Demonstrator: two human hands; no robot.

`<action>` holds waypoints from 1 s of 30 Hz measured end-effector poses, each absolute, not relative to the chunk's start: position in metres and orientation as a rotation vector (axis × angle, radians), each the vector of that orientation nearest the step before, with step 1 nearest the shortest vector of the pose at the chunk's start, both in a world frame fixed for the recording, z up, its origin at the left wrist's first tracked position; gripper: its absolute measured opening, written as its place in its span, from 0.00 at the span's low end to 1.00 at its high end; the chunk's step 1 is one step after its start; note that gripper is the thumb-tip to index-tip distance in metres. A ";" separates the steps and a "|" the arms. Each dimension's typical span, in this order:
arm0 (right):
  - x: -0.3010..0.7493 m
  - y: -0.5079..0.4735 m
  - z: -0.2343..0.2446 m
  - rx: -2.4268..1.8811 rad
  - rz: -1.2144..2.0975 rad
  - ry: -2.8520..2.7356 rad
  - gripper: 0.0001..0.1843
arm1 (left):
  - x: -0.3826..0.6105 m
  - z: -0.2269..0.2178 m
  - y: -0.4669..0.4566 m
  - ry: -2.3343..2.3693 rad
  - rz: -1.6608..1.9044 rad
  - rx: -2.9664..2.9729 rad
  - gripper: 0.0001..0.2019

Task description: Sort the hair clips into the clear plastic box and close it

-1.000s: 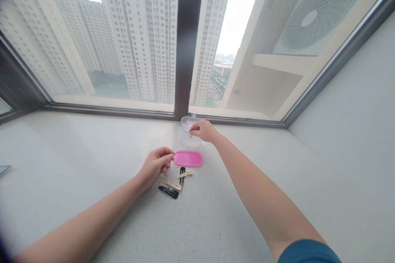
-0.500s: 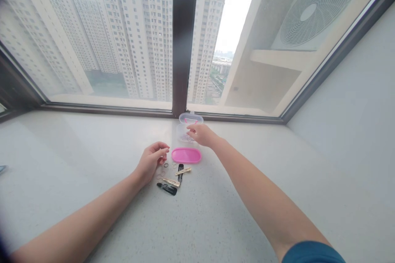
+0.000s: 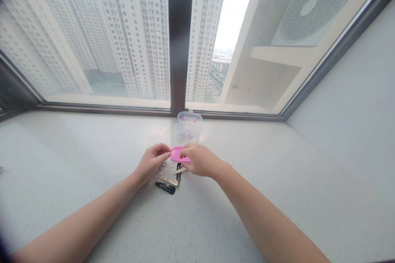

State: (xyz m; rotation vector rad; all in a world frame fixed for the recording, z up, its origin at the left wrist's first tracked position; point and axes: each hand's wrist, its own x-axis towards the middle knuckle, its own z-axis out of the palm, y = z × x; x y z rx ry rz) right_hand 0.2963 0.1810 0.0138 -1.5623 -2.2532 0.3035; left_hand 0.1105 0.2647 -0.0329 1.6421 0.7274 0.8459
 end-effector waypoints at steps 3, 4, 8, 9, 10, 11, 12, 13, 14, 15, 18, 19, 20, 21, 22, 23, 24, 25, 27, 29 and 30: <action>0.289 0.169 -0.006 -1.610 0.310 -2.290 0.07 | 0.110 -0.029 0.260 0.650 0.743 1.951 0.07; 0.290 0.167 -0.011 -1.626 0.314 -2.260 0.07 | 0.109 -0.026 0.259 0.621 0.692 2.040 0.08; 0.298 0.164 -0.023 -1.621 0.367 -2.178 0.07 | 0.103 -0.016 0.252 0.497 0.462 2.266 0.07; 0.300 0.163 -0.023 -1.595 0.388 -2.161 0.06 | 0.101 -0.014 0.251 0.465 0.400 2.296 0.06; 0.302 0.163 -0.023 -1.565 0.410 -2.138 0.06 | 0.099 -0.012 0.250 0.437 0.346 2.318 0.05; 0.304 0.162 -0.023 -1.534 0.432 -2.107 0.06 | 0.097 -0.011 0.249 0.413 0.302 2.334 0.04; 0.305 0.162 -0.022 -1.507 0.452 -2.072 0.06 | 0.096 -0.010 0.248 0.394 0.270 2.349 0.03; 0.306 0.161 -0.022 -1.485 0.465 -2.032 0.06 | 0.094 -0.010 0.247 0.384 0.250 2.362 0.03; 0.306 0.161 -0.022 -1.467 0.473 -1.990 0.07 | 0.094 -0.010 0.246 0.382 0.235 2.376 0.03; 0.306 0.161 -0.023 -1.452 0.475 -1.947 0.08 | 0.093 -0.009 0.245 0.385 0.225 2.390 0.02; 0.305 0.163 -0.025 -1.401 0.487 -1.832 0.12 | 0.094 -0.009 0.243 0.421 0.222 2.415 0.03; 0.304 0.164 -0.026 -1.386 0.504 -1.795 0.11 | 0.094 -0.009 0.242 0.435 0.227 2.412 0.03; 0.303 0.165 -0.028 -1.372 0.529 -1.760 0.10 | 0.095 -0.008 0.242 0.446 0.234 2.401 0.03; 0.301 0.165 -0.029 -1.360 0.559 -1.723 0.09 | 0.095 -0.008 0.241 0.459 0.245 2.382 0.03; 0.300 0.166 -0.029 -1.349 0.600 -1.685 0.08 | 0.094 -0.007 0.241 0.470 0.259 2.358 0.03; 0.299 0.167 -0.030 -1.336 0.659 -1.647 0.08 | 0.094 -0.006 0.241 0.477 0.273 2.331 0.03; 0.298 0.167 -0.031 -1.319 0.736 -1.602 0.08 | 0.094 -0.006 0.242 0.480 0.286 2.307 0.03; 0.297 0.168 -0.031 -1.298 0.829 -1.552 0.08 | 0.093 -0.005 0.242 0.480 0.295 2.287 0.03; 0.295 0.168 -0.032 -1.249 1.032 -1.440 0.10 | 0.092 -0.005 0.244 0.489 0.307 2.264 0.04; 0.293 0.169 -0.032 -1.202 1.194 -1.328 0.12 | 0.091 -0.007 0.246 0.536 0.324 2.245 0.04; 0.293 0.169 -0.032 -1.183 1.241 -1.281 0.12 | 0.091 -0.008 0.247 0.571 0.334 2.226 0.05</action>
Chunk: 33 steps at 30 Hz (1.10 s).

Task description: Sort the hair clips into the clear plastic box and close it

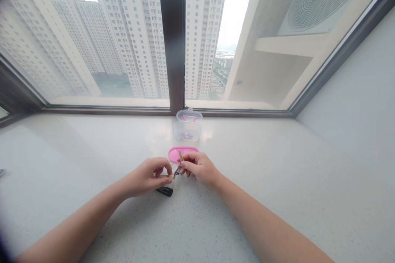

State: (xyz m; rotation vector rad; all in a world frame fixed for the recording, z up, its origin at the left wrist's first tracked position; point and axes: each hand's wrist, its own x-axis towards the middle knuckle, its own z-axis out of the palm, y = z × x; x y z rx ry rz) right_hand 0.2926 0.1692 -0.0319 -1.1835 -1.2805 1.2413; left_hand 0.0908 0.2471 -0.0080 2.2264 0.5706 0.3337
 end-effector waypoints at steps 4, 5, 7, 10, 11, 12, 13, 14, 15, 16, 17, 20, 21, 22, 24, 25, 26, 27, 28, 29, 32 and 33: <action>0.290 0.170 -0.032 -1.154 1.335 -1.180 0.11 | 0.091 -0.013 0.251 0.636 0.318 2.120 0.07; 0.290 0.170 -0.033 -1.152 1.350 -1.180 0.11 | 0.092 -0.013 0.251 0.625 0.313 2.100 0.07; 0.290 0.170 -0.036 -1.144 1.376 -1.189 0.10 | 0.092 -0.014 0.252 0.594 0.313 2.073 0.10; 0.291 0.170 -0.038 -1.135 1.400 -1.193 0.10 | 0.091 -0.012 0.253 0.541 0.299 2.055 0.14; 0.292 0.170 -0.038 -1.137 1.404 -1.189 0.10 | 0.091 -0.012 0.254 0.523 0.287 2.058 0.13; 0.292 0.170 -0.038 -1.140 1.405 -1.183 0.10 | 0.090 -0.011 0.254 0.506 0.274 2.063 0.13; 0.292 0.170 -0.037 -1.143 1.404 -1.181 0.11 | 0.090 -0.009 0.254 0.493 0.261 2.068 0.13; 0.292 0.170 -0.037 -1.145 1.403 -1.185 0.11 | 0.089 -0.008 0.254 0.484 0.248 2.073 0.13; 0.291 0.170 -0.036 -1.143 1.401 -1.194 0.11 | 0.088 -0.007 0.254 0.479 0.237 2.081 0.14; 0.291 0.170 -0.035 -1.140 1.401 -1.207 0.11 | 0.087 -0.005 0.255 0.473 0.229 2.089 0.15; 0.291 0.170 -0.034 -1.138 1.401 -1.219 0.10 | 0.087 -0.003 0.255 0.466 0.225 2.097 0.16; 0.291 0.170 -0.033 -1.140 1.401 -1.240 0.11 | 0.086 0.000 0.255 0.444 0.227 2.101 0.15; 0.291 0.170 -0.033 -1.144 1.401 -1.240 0.11 | 0.086 0.000 0.255 0.452 0.238 2.080 0.14; 0.291 0.170 -0.033 -1.148 1.399 -1.236 0.11 | 0.086 -0.001 0.255 0.473 0.255 2.043 0.13; 0.290 0.170 -0.033 -1.150 1.396 -1.219 0.11 | 0.088 -0.003 0.255 0.540 0.312 1.910 0.11; 0.290 0.170 -0.033 -1.149 1.396 -1.201 0.11 | 0.089 -0.005 0.255 0.577 0.348 1.819 0.10; 0.290 0.170 -0.032 -1.145 1.399 -1.181 0.11 | 0.090 -0.006 0.255 0.610 0.389 1.725 0.10; 0.289 0.170 -0.032 -1.138 1.403 -1.163 0.11 | 0.091 -0.007 0.256 0.633 0.434 1.636 0.09; 0.289 0.170 -0.032 -1.128 1.409 -1.146 0.10 | 0.092 -0.008 0.256 0.649 0.479 1.555 0.09; 0.289 0.170 -0.032 -1.115 1.414 -1.132 0.10 | 0.093 -0.009 0.256 0.662 0.526 1.483 0.09; 0.290 0.170 -0.032 -1.096 1.426 -1.102 0.09 | 0.097 -0.012 0.255 0.701 0.632 1.307 0.10; 0.291 0.170 -0.032 -1.098 1.432 -1.092 0.09 | 0.098 -0.013 0.255 0.717 0.655 1.255 0.11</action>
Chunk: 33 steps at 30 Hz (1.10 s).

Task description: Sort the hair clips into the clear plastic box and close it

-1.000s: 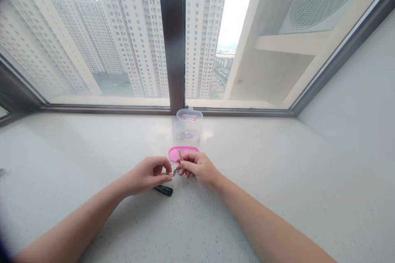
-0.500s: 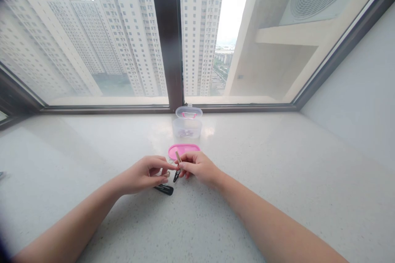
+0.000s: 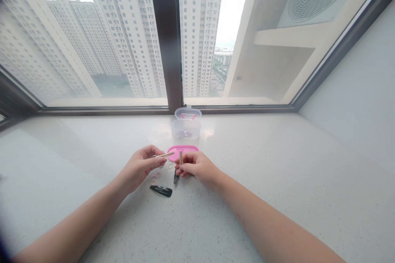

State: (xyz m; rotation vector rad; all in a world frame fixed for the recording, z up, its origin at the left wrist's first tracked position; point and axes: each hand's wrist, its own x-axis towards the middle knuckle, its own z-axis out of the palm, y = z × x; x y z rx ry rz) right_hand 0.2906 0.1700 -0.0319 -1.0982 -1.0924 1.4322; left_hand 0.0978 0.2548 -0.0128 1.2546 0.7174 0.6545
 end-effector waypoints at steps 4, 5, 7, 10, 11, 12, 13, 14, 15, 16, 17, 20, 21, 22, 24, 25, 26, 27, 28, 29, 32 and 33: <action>0.290 0.171 -0.033 -1.091 1.453 -1.052 0.12 | 0.101 -0.017 0.252 0.725 0.705 1.157 0.13; 0.289 0.171 -0.034 -1.079 1.457 -1.042 0.12 | 0.101 -0.018 0.251 0.720 0.702 1.166 0.13; 0.287 0.170 -0.034 -1.047 1.470 -1.021 0.13 | 0.102 -0.019 0.249 0.716 0.662 1.208 0.12; 0.284 0.169 -0.032 -1.012 1.481 -0.989 0.13 | 0.104 -0.018 0.248 0.692 0.615 1.282 0.14; 0.283 0.169 -0.032 -1.004 1.478 -0.983 0.13 | 0.105 -0.017 0.248 0.671 0.620 1.310 0.15; 0.283 0.169 -0.031 -0.998 1.470 -0.981 0.12 | 0.105 -0.015 0.248 0.650 0.634 1.337 0.14; 0.284 0.169 -0.030 -0.990 1.463 -0.983 0.12 | 0.106 -0.014 0.247 0.636 0.650 1.360 0.13; 0.284 0.168 -0.030 -0.980 1.457 -0.985 0.12 | 0.107 -0.013 0.247 0.634 0.663 1.373 0.12; 0.285 0.168 -0.030 -0.970 1.451 -0.991 0.12 | 0.107 -0.013 0.246 0.641 0.675 1.375 0.12; 0.285 0.168 -0.030 -0.963 1.441 -0.999 0.12 | 0.108 -0.012 0.246 0.655 0.688 1.366 0.11; 0.285 0.168 -0.030 -0.964 1.430 -1.011 0.13 | 0.108 -0.013 0.246 0.669 0.702 1.349 0.11; 0.285 0.169 -0.031 -1.001 1.401 -1.062 0.14 | 0.109 -0.014 0.245 0.686 0.728 1.318 0.13; 0.285 0.169 -0.032 -1.020 1.392 -1.077 0.15 | 0.109 -0.015 0.246 0.688 0.735 1.322 0.14; 0.285 0.169 -0.032 -1.035 1.384 -1.091 0.15 | 0.109 -0.015 0.246 0.689 0.743 1.330 0.14; 0.285 0.169 -0.033 -1.061 1.366 -1.114 0.16 | 0.108 -0.016 0.248 0.681 0.756 1.348 0.15; 0.285 0.169 -0.034 -1.072 1.362 -1.122 0.16 | 0.108 -0.017 0.249 0.674 0.756 1.356 0.15; 0.286 0.169 -0.034 -1.082 1.361 -1.128 0.16 | 0.108 -0.017 0.250 0.668 0.746 1.363 0.15; 0.286 0.169 -0.034 -1.092 1.363 -1.128 0.16 | 0.108 -0.018 0.252 0.666 0.731 1.371 0.14; 0.286 0.170 -0.034 -1.102 1.368 -1.122 0.16 | 0.107 -0.019 0.254 0.668 0.716 1.380 0.14; 0.286 0.170 -0.035 -1.111 1.372 -1.112 0.17 | 0.107 -0.019 0.256 0.672 0.705 1.389 0.13; 0.287 0.172 -0.035 -1.129 1.381 -1.077 0.17 | 0.105 -0.022 0.263 0.689 0.680 1.428 0.13; 0.287 0.172 -0.036 -1.134 1.386 -1.069 0.17 | 0.104 -0.023 0.265 0.691 0.667 1.444 0.13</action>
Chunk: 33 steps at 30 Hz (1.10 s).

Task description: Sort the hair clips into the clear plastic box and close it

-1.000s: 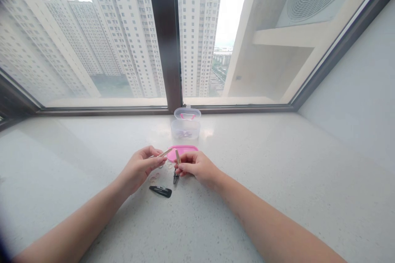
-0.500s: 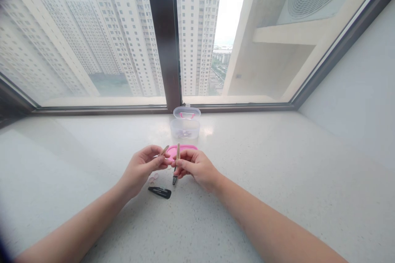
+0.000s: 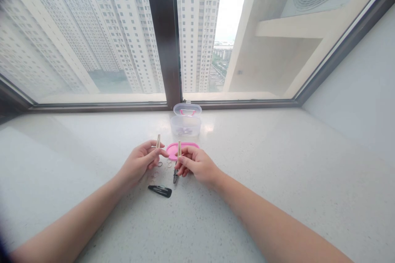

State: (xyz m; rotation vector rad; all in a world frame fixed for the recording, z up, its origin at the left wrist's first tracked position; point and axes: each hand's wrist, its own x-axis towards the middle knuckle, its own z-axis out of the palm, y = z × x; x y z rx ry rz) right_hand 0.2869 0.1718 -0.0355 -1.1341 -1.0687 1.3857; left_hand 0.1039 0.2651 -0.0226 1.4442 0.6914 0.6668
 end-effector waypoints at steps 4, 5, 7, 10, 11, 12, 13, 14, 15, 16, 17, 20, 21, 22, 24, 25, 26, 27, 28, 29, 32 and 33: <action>0.288 0.172 -0.036 -1.130 1.395 -1.078 0.17 | 0.102 -0.026 0.267 0.663 0.593 1.496 0.13; 0.288 0.172 -0.036 -1.127 1.396 -1.084 0.17 | 0.102 -0.027 0.267 0.655 0.567 1.510 0.13; 0.288 0.172 -0.035 -1.123 1.400 -1.094 0.16 | 0.102 -0.027 0.265 0.642 0.513 1.546 0.14; 0.288 0.172 -0.033 -1.114 1.404 -1.100 0.14 | 0.102 -0.027 0.262 0.625 0.455 1.618 0.14; 0.288 0.172 -0.033 -1.109 1.407 -1.100 0.14 | 0.103 -0.026 0.261 0.623 0.444 1.635 0.14; 0.288 0.172 -0.033 -1.103 1.410 -1.100 0.14 | 0.103 -0.026 0.261 0.624 0.437 1.646 0.14; 0.288 0.172 -0.033 -1.098 1.412 -1.101 0.14 | 0.103 -0.025 0.260 0.623 0.439 1.650 0.14; 0.288 0.172 -0.033 -1.094 1.414 -1.103 0.14 | 0.103 -0.025 0.259 0.617 0.448 1.645 0.14; 0.288 0.172 -0.033 -1.090 1.415 -1.108 0.15 | 0.103 -0.025 0.259 0.607 0.460 1.635 0.13; 0.289 0.172 -0.034 -1.087 1.414 -1.116 0.15 | 0.103 -0.025 0.258 0.595 0.473 1.623 0.13; 0.289 0.172 -0.034 -1.084 1.412 -1.124 0.15 | 0.103 -0.024 0.258 0.584 0.482 1.611 0.13; 0.290 0.172 -0.035 -1.078 1.403 -1.140 0.15 | 0.103 -0.024 0.257 0.578 0.473 1.602 0.13; 0.290 0.172 -0.035 -1.076 1.403 -1.142 0.15 | 0.103 -0.024 0.257 0.582 0.464 1.604 0.13; 0.290 0.171 -0.035 -1.074 1.403 -1.144 0.15 | 0.103 -0.024 0.257 0.584 0.454 1.602 0.13; 0.289 0.171 -0.034 -1.069 1.405 -1.149 0.15 | 0.103 -0.024 0.257 0.582 0.442 1.588 0.14; 0.289 0.171 -0.034 -1.066 1.406 -1.150 0.15 | 0.103 -0.024 0.257 0.575 0.441 1.580 0.14; 0.289 0.171 -0.033 -1.064 1.406 -1.150 0.15 | 0.103 -0.025 0.257 0.568 0.440 1.576 0.14; 0.289 0.171 -0.033 -1.063 1.406 -1.146 0.15 | 0.104 -0.025 0.257 0.563 0.439 1.574 0.14; 0.289 0.171 -0.033 -1.063 1.407 -1.143 0.15 | 0.104 -0.025 0.257 0.563 0.437 1.574 0.15; 0.289 0.171 -0.033 -1.063 1.407 -1.139 0.15 | 0.104 -0.026 0.257 0.568 0.434 1.574 0.15; 0.289 0.171 -0.033 -1.069 1.402 -1.143 0.15 | 0.104 -0.026 0.257 0.600 0.415 1.570 0.16; 0.289 0.171 -0.033 -1.072 1.404 -1.150 0.15 | 0.104 -0.026 0.258 0.609 0.406 1.567 0.16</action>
